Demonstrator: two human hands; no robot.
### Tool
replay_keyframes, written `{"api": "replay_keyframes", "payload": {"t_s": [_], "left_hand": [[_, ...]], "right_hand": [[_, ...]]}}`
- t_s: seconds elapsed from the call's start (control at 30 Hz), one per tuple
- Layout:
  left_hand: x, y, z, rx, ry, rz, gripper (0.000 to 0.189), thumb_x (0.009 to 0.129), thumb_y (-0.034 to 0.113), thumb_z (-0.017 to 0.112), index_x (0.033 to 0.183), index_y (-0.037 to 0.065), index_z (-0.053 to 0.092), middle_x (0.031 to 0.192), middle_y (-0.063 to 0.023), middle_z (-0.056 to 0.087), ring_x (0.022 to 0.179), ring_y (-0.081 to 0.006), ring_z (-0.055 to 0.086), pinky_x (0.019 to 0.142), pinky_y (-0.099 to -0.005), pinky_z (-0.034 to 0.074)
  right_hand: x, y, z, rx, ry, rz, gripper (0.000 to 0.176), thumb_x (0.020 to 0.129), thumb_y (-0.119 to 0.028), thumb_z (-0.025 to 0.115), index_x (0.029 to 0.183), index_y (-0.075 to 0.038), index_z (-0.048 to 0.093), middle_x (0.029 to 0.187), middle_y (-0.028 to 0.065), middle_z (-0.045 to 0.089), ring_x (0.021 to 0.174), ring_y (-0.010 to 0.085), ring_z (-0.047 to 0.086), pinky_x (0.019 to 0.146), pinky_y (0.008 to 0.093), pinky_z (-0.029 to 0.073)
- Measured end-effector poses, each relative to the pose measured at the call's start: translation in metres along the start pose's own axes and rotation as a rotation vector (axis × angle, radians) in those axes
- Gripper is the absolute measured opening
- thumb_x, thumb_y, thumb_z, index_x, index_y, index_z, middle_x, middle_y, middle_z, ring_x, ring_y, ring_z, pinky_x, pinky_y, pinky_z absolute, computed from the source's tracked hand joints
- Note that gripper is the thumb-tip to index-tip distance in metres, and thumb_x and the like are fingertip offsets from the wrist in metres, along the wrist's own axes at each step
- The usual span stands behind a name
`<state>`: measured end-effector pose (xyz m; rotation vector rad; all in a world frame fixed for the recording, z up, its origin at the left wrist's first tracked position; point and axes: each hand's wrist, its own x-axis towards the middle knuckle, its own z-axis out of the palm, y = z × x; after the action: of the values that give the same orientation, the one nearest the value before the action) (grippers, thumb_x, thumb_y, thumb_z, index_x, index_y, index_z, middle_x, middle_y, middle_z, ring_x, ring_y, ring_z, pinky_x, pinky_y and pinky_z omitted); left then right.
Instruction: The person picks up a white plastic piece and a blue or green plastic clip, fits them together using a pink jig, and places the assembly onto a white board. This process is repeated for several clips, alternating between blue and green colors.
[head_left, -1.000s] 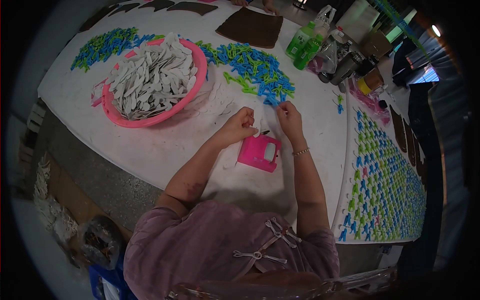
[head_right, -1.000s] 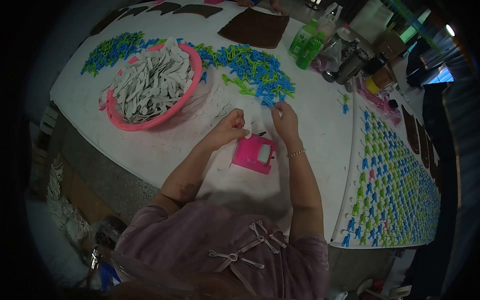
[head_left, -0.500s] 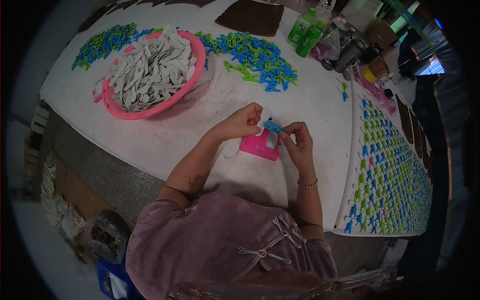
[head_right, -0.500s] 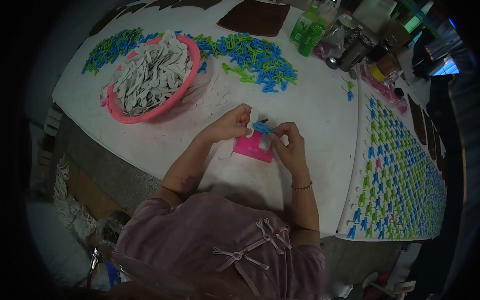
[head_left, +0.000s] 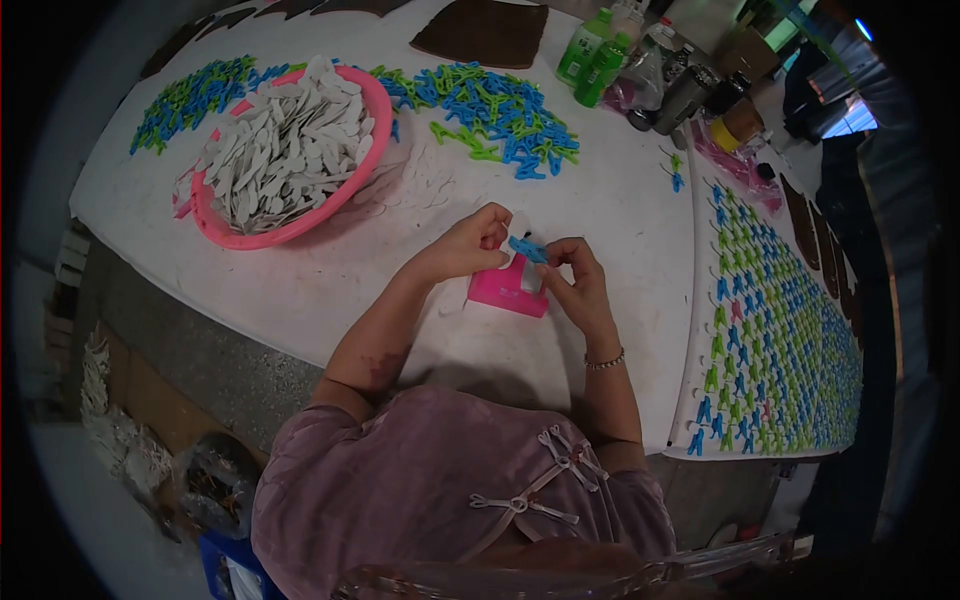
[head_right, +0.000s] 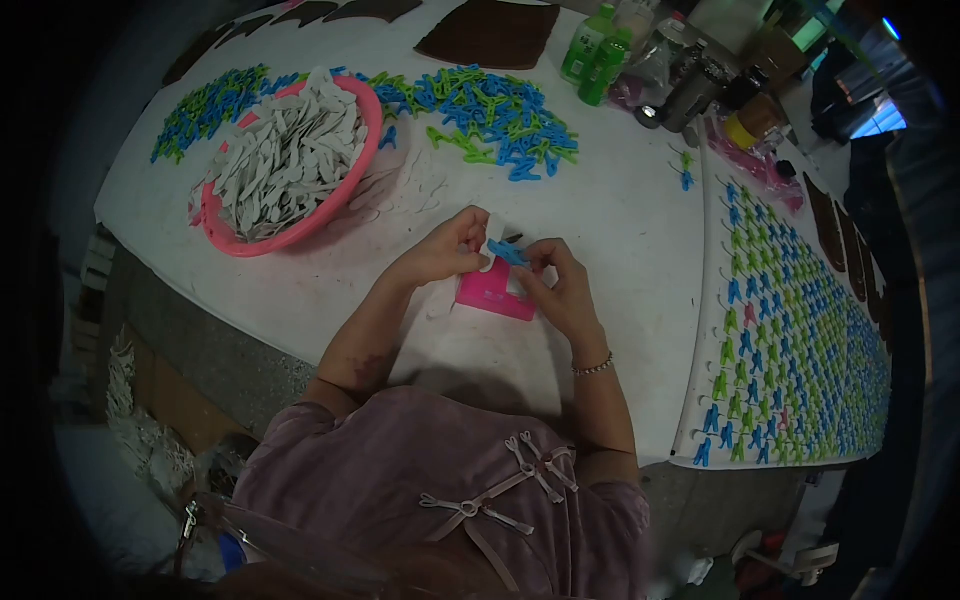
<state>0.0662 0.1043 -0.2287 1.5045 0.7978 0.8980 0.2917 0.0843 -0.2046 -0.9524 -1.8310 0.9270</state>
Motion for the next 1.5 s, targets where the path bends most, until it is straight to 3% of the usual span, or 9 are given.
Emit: {"api": "replay_keyframes", "payload": {"t_s": [0.13,0.2,0.23,0.27,0.3,0.37,0.6,1.37,1.5], "left_hand": [[0.000,0.008,0.003,-0.111,0.110,0.031,0.048,0.079,0.007,0.066,0.122,0.006,0.044,0.090,0.0005,0.051,0.077,-0.0077,0.046,0.071,-0.0231,0.040],[0.006,0.001,-0.005,-0.136,0.156,0.076,0.049,0.082,0.008,0.066,0.125,0.008,0.043,0.092,0.0008,0.051,0.079,-0.0073,0.047,0.073,-0.0221,0.040],[0.010,-0.015,-0.010,-0.108,0.346,0.057,0.047,0.082,0.010,0.067,0.124,0.007,0.046,0.093,0.0006,0.053,0.077,-0.0078,0.046,0.072,-0.0221,0.040],[0.015,-0.030,-0.016,-0.078,0.538,0.038,0.044,0.083,0.011,0.068,0.122,0.006,0.048,0.094,0.0003,0.054,0.075,-0.0084,0.045,0.070,-0.0222,0.040],[0.017,-0.043,-0.023,-0.076,0.518,0.045,0.044,0.083,0.011,0.068,0.122,0.006,0.048,0.094,0.0003,0.054,0.075,-0.0084,0.045,0.070,-0.0222,0.040],[0.020,-0.060,-0.029,0.198,0.696,0.057,0.032,0.084,0.014,0.067,0.113,0.006,0.056,0.091,0.0008,0.056,0.074,-0.0075,0.045,0.068,-0.0212,0.039],[0.023,-0.058,-0.018,0.361,0.729,0.086,0.018,0.085,0.013,0.065,0.101,0.007,0.062,0.081,0.0045,0.052,0.068,-0.0050,0.040,0.060,-0.0209,0.035],[0.025,-0.060,-0.017,0.403,0.764,0.049,0.013,0.084,0.012,0.066,0.094,0.005,0.062,0.079,0.0013,0.058,0.064,-0.0073,0.044,0.058,-0.0223,0.038],[0.024,-0.060,-0.015,0.521,0.769,0.080,0.015,0.082,0.014,0.064,0.095,0.005,0.063,0.081,-0.0057,0.062,0.066,-0.0166,0.054,0.060,-0.0275,0.043]], "right_hand": [[0.010,0.006,-0.025,0.006,0.110,0.059,0.015,0.085,-0.009,0.065,0.094,-0.002,0.057,0.080,0.0006,0.056,0.072,0.0084,0.051,0.066,0.0230,0.044],[0.023,0.044,-0.059,0.039,0.336,0.046,0.015,0.088,-0.015,0.063,0.094,-0.002,0.060,0.076,0.0000,0.054,0.066,0.0076,0.048,0.062,0.0230,0.043],[0.029,0.055,-0.077,0.031,0.362,0.045,0.015,0.088,-0.015,0.063,0.094,-0.002,0.060,0.076,0.0000,0.054,0.066,0.0076,0.048,0.062,0.0230,0.043],[0.034,0.064,-0.095,0.071,0.501,0.242,0.017,0.089,-0.018,0.062,0.094,-0.002,0.061,0.074,0.0004,0.054,0.063,0.0080,0.047,0.058,0.0240,0.043],[0.037,0.074,-0.112,0.118,0.635,0.437,0.019,0.090,-0.020,0.060,0.094,-0.001,0.062,0.072,0.0009,0.053,0.060,0.0084,0.046,0.054,0.0251,0.043],[0.039,0.105,-0.143,0.297,0.738,0.527,0.020,0.091,-0.020,0.059,0.093,-0.001,0.062,0.070,0.0017,0.053,0.057,0.0094,0.045,0.051,0.0261,0.043],[0.063,0.171,-0.199,0.690,1.009,0.759,0.017,0.092,-0.013,0.053,0.084,0.001,0.059,0.069,0.0052,0.054,0.052,0.0125,0.045,0.045,0.0284,0.043],[0.095,0.199,-0.213,0.586,1.083,0.709,0.023,0.090,-0.019,0.058,0.078,0.000,0.058,0.066,0.0089,0.059,0.050,0.0169,0.053,0.043,0.0297,0.048],[0.080,0.192,-0.184,0.356,0.956,0.615,0.023,0.090,-0.020,0.059,0.082,0.001,0.058,0.066,0.0082,0.058,0.048,0.0144,0.052,0.043,0.0290,0.048]]}}
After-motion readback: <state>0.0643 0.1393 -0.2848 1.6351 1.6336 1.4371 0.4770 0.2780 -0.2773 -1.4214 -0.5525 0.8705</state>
